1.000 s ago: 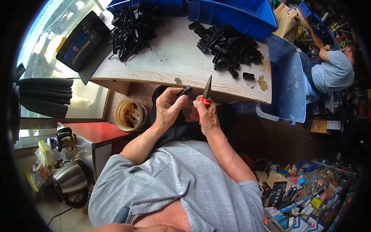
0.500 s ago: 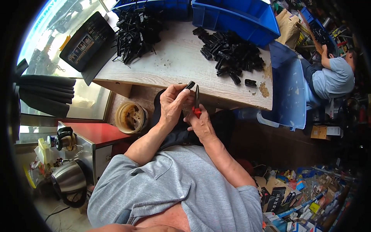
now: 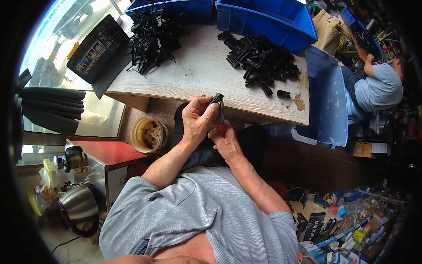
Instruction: Assembling small black mechanical or plastic parts using pliers at a workbench.
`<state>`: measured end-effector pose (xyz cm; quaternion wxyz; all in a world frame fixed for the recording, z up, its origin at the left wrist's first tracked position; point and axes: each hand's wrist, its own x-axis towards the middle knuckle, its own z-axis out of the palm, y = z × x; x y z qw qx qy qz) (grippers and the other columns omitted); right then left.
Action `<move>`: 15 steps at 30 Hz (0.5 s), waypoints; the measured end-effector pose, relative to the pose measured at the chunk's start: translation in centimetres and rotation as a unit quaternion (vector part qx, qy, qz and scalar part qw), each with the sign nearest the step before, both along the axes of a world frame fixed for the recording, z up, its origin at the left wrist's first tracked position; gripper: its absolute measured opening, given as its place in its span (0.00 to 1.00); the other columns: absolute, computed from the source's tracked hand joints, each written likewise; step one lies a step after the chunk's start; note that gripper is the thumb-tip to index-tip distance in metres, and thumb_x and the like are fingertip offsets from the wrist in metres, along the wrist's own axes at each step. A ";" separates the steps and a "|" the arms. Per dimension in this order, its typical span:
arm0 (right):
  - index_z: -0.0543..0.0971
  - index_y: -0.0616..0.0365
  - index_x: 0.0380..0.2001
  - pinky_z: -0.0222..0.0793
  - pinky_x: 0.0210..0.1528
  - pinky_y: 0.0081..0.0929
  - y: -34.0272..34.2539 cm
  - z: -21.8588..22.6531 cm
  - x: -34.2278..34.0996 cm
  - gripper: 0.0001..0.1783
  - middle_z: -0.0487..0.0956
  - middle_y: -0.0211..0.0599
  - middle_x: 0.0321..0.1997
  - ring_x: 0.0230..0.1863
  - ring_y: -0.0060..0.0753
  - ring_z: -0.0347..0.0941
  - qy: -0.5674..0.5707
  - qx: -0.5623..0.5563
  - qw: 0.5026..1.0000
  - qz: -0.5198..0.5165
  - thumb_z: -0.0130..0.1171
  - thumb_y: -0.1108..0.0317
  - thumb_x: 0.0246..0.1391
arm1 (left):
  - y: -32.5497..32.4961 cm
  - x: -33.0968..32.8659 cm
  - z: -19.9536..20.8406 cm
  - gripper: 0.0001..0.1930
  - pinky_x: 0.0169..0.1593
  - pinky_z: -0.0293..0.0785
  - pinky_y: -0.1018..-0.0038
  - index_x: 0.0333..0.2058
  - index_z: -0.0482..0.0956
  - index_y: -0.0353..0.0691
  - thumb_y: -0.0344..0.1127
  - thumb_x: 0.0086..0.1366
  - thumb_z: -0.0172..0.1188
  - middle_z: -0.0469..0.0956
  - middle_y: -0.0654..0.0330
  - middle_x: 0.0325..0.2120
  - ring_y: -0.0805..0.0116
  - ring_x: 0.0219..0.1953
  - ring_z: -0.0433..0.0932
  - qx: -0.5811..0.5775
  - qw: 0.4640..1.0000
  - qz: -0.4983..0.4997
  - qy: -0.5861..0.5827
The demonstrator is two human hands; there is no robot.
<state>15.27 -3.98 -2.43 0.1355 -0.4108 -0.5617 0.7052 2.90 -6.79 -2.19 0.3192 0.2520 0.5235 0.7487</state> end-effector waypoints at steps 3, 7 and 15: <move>0.69 0.56 0.54 0.78 0.30 0.23 0.0 -0.2 0.0 0.26 0.72 0.30 0.40 0.38 0.22 0.72 0.006 -0.007 1.000 0.003 0.54 0.60 0.53 | -0.1 0.0 -0.1 0.10 0.33 0.75 0.82 0.42 0.77 0.29 0.28 0.65 0.64 0.83 0.61 0.27 0.82 0.29 0.77 -0.026 0.999 0.001 0.045; 0.68 0.55 0.56 0.78 0.30 0.21 0.1 -0.9 0.4 0.28 0.72 0.29 0.41 0.38 0.21 0.73 0.017 -0.014 1.000 0.009 0.58 0.53 0.55 | 0.1 0.2 -0.1 0.10 0.33 0.76 0.82 0.41 0.78 0.28 0.29 0.64 0.64 0.83 0.60 0.27 0.82 0.29 0.78 -0.026 0.998 0.013 0.060; 0.70 0.57 0.49 0.74 0.26 0.19 -0.4 -0.6 -0.3 0.21 0.74 0.29 0.33 0.33 0.19 0.74 0.036 -0.019 0.999 -0.018 0.57 0.57 0.57 | 0.1 0.1 -0.2 0.10 0.32 0.75 0.82 0.40 0.79 0.29 0.29 0.63 0.65 0.83 0.60 0.25 0.83 0.28 0.77 -0.045 0.996 0.024 0.076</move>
